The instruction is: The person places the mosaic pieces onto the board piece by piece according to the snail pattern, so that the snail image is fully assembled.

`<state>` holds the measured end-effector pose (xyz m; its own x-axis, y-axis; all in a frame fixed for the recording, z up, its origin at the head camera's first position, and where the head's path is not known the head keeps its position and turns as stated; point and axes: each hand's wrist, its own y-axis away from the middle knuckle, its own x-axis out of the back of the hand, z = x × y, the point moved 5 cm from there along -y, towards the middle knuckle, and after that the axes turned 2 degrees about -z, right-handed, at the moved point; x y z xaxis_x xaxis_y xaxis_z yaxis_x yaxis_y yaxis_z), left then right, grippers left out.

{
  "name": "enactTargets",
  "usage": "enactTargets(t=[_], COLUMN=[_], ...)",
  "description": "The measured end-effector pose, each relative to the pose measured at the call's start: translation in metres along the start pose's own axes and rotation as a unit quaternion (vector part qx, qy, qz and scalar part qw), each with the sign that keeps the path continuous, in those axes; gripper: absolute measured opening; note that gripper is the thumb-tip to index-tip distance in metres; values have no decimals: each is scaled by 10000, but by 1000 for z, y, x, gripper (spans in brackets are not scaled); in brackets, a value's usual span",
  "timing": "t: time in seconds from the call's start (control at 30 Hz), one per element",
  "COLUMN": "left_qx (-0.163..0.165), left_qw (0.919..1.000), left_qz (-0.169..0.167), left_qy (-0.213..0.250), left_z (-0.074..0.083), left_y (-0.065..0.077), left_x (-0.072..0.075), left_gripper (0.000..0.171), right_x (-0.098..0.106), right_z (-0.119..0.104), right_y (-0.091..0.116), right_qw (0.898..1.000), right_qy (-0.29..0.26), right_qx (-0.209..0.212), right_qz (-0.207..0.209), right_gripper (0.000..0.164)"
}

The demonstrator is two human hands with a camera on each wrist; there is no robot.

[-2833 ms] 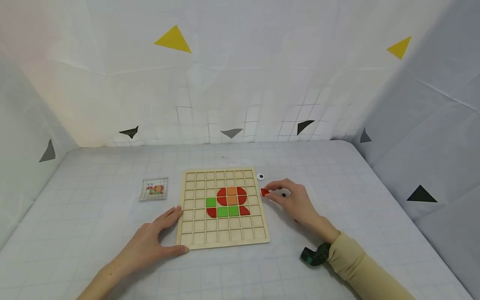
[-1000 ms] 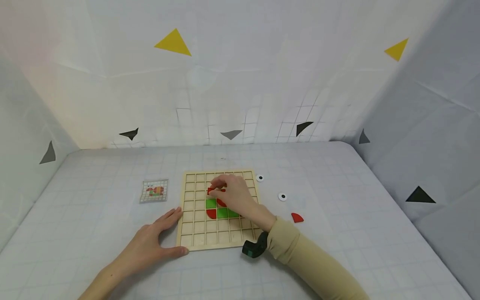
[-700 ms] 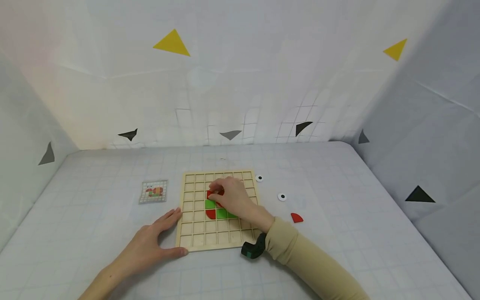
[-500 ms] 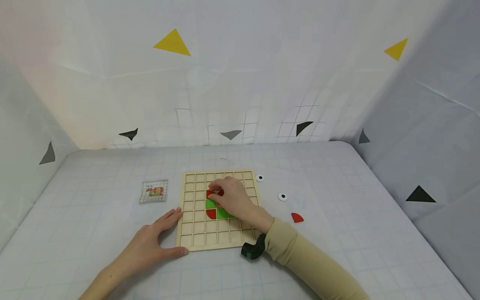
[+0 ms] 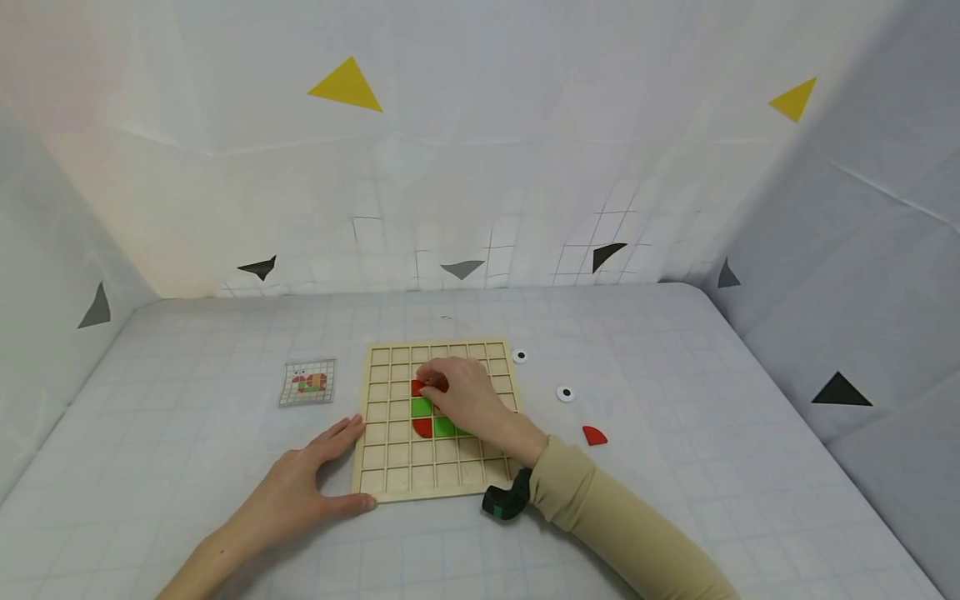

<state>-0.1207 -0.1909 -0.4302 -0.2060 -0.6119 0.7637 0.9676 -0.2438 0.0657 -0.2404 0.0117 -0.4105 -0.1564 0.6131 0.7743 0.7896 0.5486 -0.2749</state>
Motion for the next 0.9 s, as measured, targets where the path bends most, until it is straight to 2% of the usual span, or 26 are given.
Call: enactTargets(t=[0.23,0.37,0.5,0.57,0.67,0.9], left_qx=[20,76,132,155,159,75], left_qw=[10000,10000,9999,9999,9998,10000], left_qz=[-19,-63,-47,-29,-13,-14], left_qy=[-2,11,-30,-53,-83,-43], left_z=[0,0,0,-1,-1,0], left_y=[0,0,1,1,1,0], left_x=[0,-1,0,1,1,0], left_gripper=[100,101,101,101,100,100], right_x=[1,10,25,33,46,89], right_z=[2,5,13,18,28,58], right_y=[0,4,15,22,35,68], right_qw=[9994,9973,9920,9906,9905,9913], right_qy=[-306,-671,-1189,-1271,-1225,-1247], right_qx=[-149,-285,-402,-485,-592,-383], right_qz=[-77,-33,-101,-146,-189,-201], right_gripper=[20,18,18,18,18,21])
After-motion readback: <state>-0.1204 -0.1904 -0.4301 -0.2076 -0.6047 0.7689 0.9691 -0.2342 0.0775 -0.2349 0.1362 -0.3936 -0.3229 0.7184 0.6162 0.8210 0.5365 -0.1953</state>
